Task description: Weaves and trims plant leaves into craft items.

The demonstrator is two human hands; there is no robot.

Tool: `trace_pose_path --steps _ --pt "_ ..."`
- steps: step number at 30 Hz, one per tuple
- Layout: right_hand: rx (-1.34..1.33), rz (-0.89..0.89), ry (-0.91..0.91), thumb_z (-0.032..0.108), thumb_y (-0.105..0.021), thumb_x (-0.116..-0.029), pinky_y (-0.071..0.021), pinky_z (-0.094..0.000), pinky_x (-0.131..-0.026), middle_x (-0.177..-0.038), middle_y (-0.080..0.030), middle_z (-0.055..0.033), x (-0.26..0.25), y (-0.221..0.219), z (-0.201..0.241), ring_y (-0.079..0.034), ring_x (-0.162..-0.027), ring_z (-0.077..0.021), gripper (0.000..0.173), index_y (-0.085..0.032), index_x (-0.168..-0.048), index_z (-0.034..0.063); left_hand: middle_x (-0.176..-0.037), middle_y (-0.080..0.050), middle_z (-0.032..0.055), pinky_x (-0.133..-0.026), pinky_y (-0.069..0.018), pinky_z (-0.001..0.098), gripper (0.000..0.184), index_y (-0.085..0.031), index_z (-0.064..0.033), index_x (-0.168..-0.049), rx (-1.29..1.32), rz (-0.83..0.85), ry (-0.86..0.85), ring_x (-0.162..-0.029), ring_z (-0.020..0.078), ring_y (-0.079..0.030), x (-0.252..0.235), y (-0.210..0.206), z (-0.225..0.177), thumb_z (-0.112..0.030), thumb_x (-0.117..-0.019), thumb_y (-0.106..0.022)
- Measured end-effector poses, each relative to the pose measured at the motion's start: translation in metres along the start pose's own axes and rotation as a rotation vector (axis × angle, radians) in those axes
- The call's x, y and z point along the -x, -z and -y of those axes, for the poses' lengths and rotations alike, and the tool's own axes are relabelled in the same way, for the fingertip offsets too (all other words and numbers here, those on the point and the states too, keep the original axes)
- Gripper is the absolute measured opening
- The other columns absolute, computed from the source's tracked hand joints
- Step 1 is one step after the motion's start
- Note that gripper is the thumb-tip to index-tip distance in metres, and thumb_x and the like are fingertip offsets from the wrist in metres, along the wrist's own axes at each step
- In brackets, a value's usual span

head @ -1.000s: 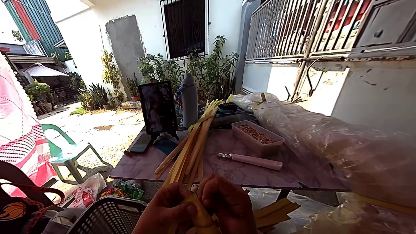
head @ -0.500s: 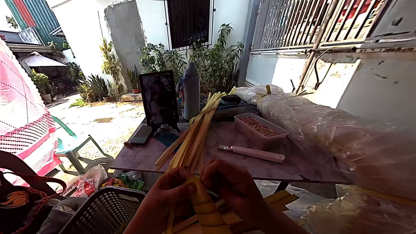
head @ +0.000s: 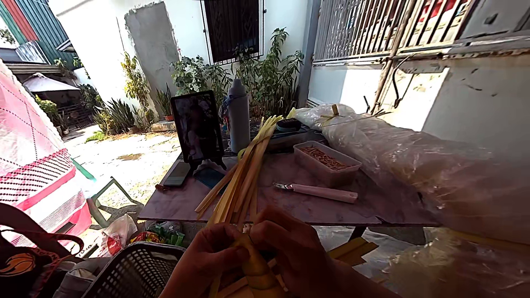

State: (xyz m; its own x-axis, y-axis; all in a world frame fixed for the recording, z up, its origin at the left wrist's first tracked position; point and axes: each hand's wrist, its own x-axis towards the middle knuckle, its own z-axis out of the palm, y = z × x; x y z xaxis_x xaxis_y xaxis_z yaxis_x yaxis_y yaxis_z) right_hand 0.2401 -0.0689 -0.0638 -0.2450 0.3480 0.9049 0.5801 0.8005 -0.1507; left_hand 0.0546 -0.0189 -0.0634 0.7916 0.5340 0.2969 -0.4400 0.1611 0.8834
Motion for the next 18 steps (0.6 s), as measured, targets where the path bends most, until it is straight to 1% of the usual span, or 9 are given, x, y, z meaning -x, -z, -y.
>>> trace_pose_path --steps 3,7,10,11,14,16,18 --pt "-0.032 -0.04 0.003 0.002 -0.048 -0.0939 -0.0429 -0.0095 -0.066 -0.082 -0.048 -0.0047 0.004 -0.005 0.0 -0.05 -0.074 -0.0066 0.008 -0.052 -0.089 0.0073 -0.079 -0.071 -0.0073 -0.054 -0.0506 0.0109 0.007 -0.072 -0.0156 -0.094 0.002 0.01 0.025 -0.059 -0.0055 -0.061 -0.001 0.0 0.001 -0.013 -0.0893 -0.077" --pt "-0.064 -0.053 0.015 0.003 -0.048 -0.0943 -0.0433 -0.0088 -0.067 -0.084 -0.048 -0.0054 0.006 -0.007 0.002 -0.05 -0.075 -0.0062 0.007 -0.051 -0.09 0.0066 -0.078 -0.071 -0.0065 -0.055 -0.0509 0.0115 0.007 -0.071 -0.0154 -0.09 0.043 0.032 0.085 -0.059 -0.0044 -0.062 -0.003 -0.001 0.0 -0.012 -0.0883 -0.078" --pt "-0.062 -0.051 0.002 0.002 -0.048 -0.0948 -0.0435 -0.0074 -0.065 -0.084 -0.048 -0.0048 0.009 -0.007 -0.004 -0.05 -0.072 -0.0036 0.007 -0.051 -0.089 0.0062 -0.071 -0.068 -0.0062 -0.051 -0.0495 0.0116 0.012 -0.069 -0.0156 -0.083 0.062 -0.009 0.147 -0.055 -0.004 -0.06 -0.009 -0.002 0.0 -0.007 -0.087 -0.076" --pt "-0.069 -0.046 -0.006 0.002 -0.048 -0.0948 -0.0432 -0.007 -0.064 -0.084 -0.048 -0.0046 0.01 -0.007 -0.005 -0.05 -0.071 -0.0029 0.008 -0.051 -0.089 0.0059 -0.07 -0.068 -0.0061 -0.051 -0.0492 0.0116 0.013 -0.069 -0.0158 -0.082 0.063 -0.024 0.161 -0.054 -0.0039 -0.059 -0.01 -0.003 0.001 -0.006 -0.087 -0.075" --pt "-0.119 0.012 -0.004 0.003 -0.047 -0.0982 -0.0443 -0.0068 -0.068 -0.087 -0.049 -0.0047 0.007 -0.002 -0.012 -0.051 -0.074 -0.0021 0.008 -0.051 -0.091 0.0059 -0.074 -0.069 -0.0062 -0.052 -0.0504 0.0124 0.009 -0.07 -0.0157 -0.087 0.054 -0.043 0.147 -0.056 -0.0035 -0.06 -0.01 -0.003 -0.001 -0.008 -0.0877 -0.076" --pt "-0.158 0.043 -0.001 0.007 -0.046 -0.1025 -0.0453 -0.0067 -0.072 -0.089 -0.05 -0.0046 0.008 -0.001 -0.015 -0.052 -0.079 -0.0019 0.011 -0.053 -0.094 0.0061 -0.078 -0.07 -0.0073 -0.053 -0.0511 0.012 0.008 -0.071 -0.0162 -0.092 0.012 -0.045 0.121 -0.058 -0.0044 -0.061 -0.006 -0.002 -0.003 -0.011 -0.0895 -0.076" --pt "-0.173 0.067 0.01 0.013 -0.046 -0.1068 -0.0461 -0.0073 -0.076 -0.091 -0.051 -0.0047 0.007 0.001 -0.018 -0.054 -0.082 -0.0022 0.014 -0.054 -0.097 0.0066 -0.079 -0.071 -0.0084 -0.053 -0.0507 0.0115 0.007 -0.07 -0.016 -0.095 -0.052 -0.05 0.097 -0.058 -0.0054 -0.061 -0.003 -0.001 -0.005 -0.01 -0.092 -0.073"
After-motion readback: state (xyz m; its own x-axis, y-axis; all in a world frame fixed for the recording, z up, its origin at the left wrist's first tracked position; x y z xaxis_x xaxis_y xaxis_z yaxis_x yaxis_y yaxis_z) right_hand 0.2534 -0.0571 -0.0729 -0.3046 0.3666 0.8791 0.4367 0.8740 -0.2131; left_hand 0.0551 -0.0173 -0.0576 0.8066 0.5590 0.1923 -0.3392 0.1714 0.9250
